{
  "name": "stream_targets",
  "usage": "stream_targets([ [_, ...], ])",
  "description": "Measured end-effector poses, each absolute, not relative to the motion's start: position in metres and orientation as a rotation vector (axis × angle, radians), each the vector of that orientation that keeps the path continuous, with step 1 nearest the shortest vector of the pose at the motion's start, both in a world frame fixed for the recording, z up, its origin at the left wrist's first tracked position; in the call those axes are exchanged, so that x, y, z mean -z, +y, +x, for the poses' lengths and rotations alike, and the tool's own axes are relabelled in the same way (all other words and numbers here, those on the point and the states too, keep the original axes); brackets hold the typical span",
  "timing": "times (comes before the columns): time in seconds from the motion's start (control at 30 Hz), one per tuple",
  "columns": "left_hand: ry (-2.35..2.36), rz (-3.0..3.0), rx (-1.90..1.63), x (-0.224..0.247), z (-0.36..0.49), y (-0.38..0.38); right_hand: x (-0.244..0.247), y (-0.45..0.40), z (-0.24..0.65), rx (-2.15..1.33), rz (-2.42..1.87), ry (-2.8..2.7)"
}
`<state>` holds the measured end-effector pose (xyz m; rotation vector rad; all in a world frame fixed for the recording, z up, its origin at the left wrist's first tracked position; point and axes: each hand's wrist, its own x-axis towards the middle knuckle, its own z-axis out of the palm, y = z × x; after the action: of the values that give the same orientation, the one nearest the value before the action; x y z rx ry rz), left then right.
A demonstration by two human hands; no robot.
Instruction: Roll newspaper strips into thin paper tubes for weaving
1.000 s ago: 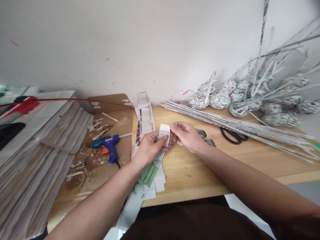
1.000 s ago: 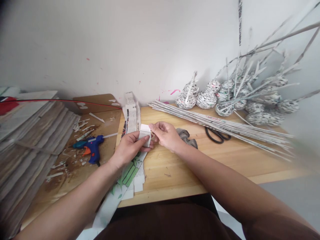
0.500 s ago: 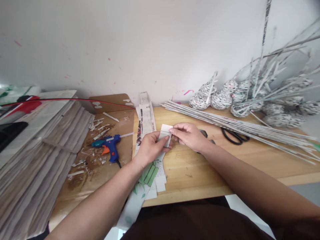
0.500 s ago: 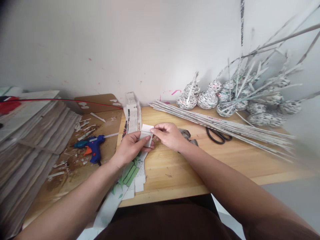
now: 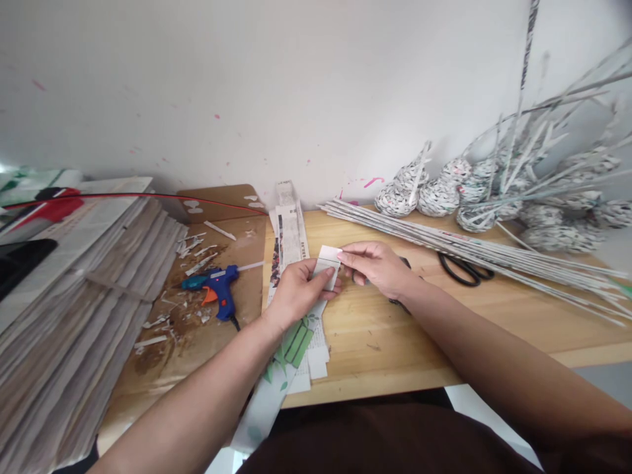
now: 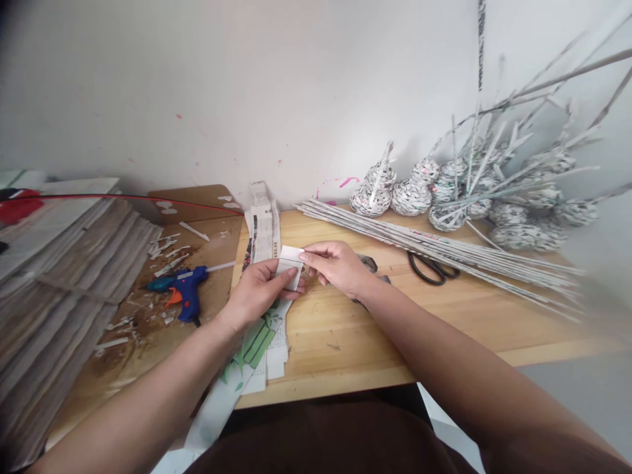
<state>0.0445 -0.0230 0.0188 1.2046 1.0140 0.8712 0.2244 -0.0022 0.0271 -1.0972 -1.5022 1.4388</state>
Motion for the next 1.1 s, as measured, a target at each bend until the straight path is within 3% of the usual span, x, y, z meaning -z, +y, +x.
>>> stream_targets([
  [1.1, 1.091, 1.503, -0.91, -0.008, 0.041, -0.023, -0.019, -0.006, 0.205, -1.446, -1.054, -1.161],
])
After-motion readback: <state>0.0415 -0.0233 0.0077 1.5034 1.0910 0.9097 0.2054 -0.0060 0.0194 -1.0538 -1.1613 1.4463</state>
